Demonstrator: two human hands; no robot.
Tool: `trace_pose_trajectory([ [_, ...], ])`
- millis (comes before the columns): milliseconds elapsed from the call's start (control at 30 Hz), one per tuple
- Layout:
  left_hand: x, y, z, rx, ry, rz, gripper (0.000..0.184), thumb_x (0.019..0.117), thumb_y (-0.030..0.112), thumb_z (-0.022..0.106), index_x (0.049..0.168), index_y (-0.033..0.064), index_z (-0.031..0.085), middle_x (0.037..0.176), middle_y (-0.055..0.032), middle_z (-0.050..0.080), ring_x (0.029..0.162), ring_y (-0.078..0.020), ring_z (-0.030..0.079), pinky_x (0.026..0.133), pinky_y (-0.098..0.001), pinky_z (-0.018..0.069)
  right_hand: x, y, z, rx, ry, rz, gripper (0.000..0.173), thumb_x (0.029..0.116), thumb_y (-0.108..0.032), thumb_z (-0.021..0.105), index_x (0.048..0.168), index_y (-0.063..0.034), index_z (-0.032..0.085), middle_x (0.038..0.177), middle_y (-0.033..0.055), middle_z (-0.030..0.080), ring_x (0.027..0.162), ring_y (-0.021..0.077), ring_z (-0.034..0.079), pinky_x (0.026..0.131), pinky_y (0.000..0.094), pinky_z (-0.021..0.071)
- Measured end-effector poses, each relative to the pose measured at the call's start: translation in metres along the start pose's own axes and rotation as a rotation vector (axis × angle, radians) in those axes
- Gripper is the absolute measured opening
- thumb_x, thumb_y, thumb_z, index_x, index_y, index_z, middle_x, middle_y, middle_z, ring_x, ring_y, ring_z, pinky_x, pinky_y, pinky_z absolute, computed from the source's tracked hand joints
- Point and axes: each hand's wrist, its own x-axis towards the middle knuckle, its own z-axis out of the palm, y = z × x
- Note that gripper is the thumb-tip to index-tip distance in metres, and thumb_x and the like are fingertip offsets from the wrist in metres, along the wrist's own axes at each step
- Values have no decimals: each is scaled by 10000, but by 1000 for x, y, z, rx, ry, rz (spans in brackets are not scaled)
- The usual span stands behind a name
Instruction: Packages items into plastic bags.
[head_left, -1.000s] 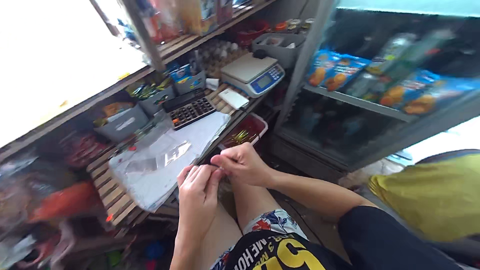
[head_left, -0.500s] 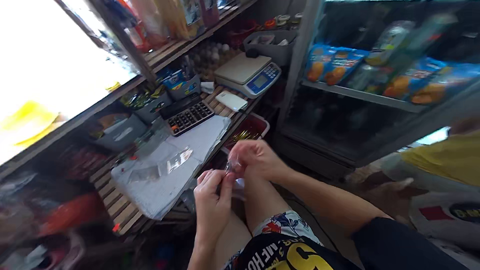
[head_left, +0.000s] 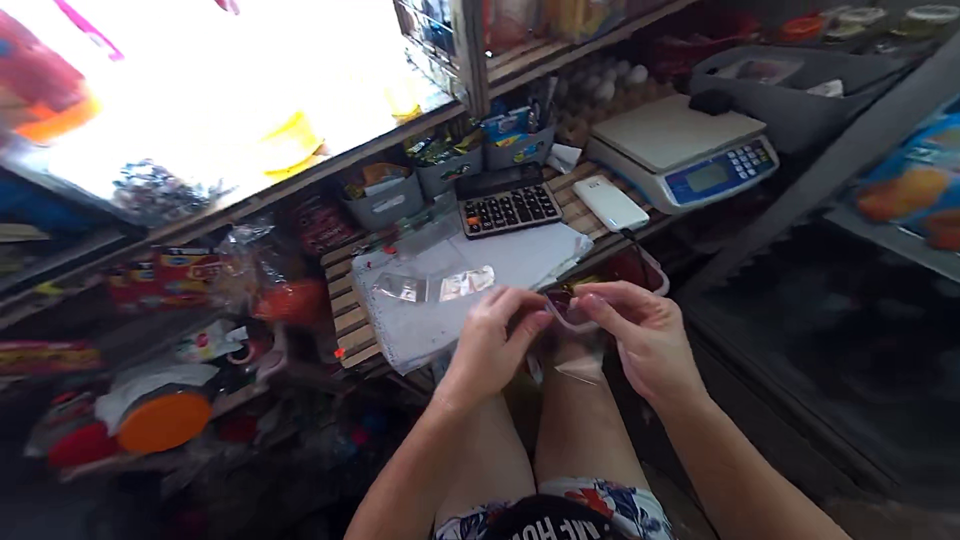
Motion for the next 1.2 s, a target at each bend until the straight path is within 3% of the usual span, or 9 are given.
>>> trace_pose_trajectory([
  [133,81,-19,-73,187,336,23,315,989,153,643,1251,-22,648,1196,-190,670,1124,-268,648,973,-427,539,5,6,-7,73,-49,38,201,1014,-116,592,1124,-69,753,1064,34,756,989,147,720,923,307,599],
  [300,210,-55,-149,198,520,-226,672,938,233,719,1479,-51,439,1468,-304,473,1342,-434,487,1089,-540,434,6,8,-13,96,-6,82,217,986,-124,579,1085,-98,771,1028,26,766,953,140,730,892,296,605],
  [467,280,-81,-180,-36,399,-306,965,977,214,692,1634,20,12,1685,-233,148,1553,-331,209,1251,-476,226,11,1,-23,62,41,41,213,933,-70,686,1139,-75,739,983,4,768,894,104,734,848,257,611],
  [533,282,-81,-180,-78,359,-289,874,995,187,668,1623,-11,94,1658,-247,227,1526,-319,281,1238,-461,261,14,-4,-26,32,66,15,211,900,-37,707,1108,-71,721,907,-14,762,828,82,730,809,238,616],
  [633,267,-82,-174,-1,465,-207,780,873,267,820,1484,-48,451,1493,-276,474,1381,-346,487,1142,-482,419,21,-11,-30,2,32,-46,113,938,-83,695,1031,-98,759,920,-8,770,849,94,735,818,247,617],
  [800,183,-35,-144,160,547,-28,745,835,389,836,1394,-18,559,1325,-249,568,1159,-310,618,963,-454,540,32,-31,-18,-62,-28,-66,195,1016,-88,580,1098,-34,750,1033,44,772,950,146,738,881,288,614],
  [900,122,-3,-119,262,427,75,726,869,444,786,1409,17,558,1298,-175,638,1185,-228,632,1013,-420,525,32,-37,-8,-141,10,-131,147,974,-75,648,1069,-41,755,941,34,770,876,129,743,830,281,628],
  [1000,68,23,-95,407,356,191,678,832,411,819,1368,47,621,1196,-123,678,1135,-253,614,1023,-515,430,28,-43,0,-249,18,-241,144,942,-95,718,1078,-69,757,944,3,766,852,98,732,798,268,631],
  [1200,17,42,-71,696,360,337,526,865,348,793,1333,133,686,1177,-77,685,1040,-247,598,1016,-483,370,15,-49,6,-436,55,-428,170,903,-93,763,1070,-70,740,946,-36,753,830,43,710,752,211,611],
])
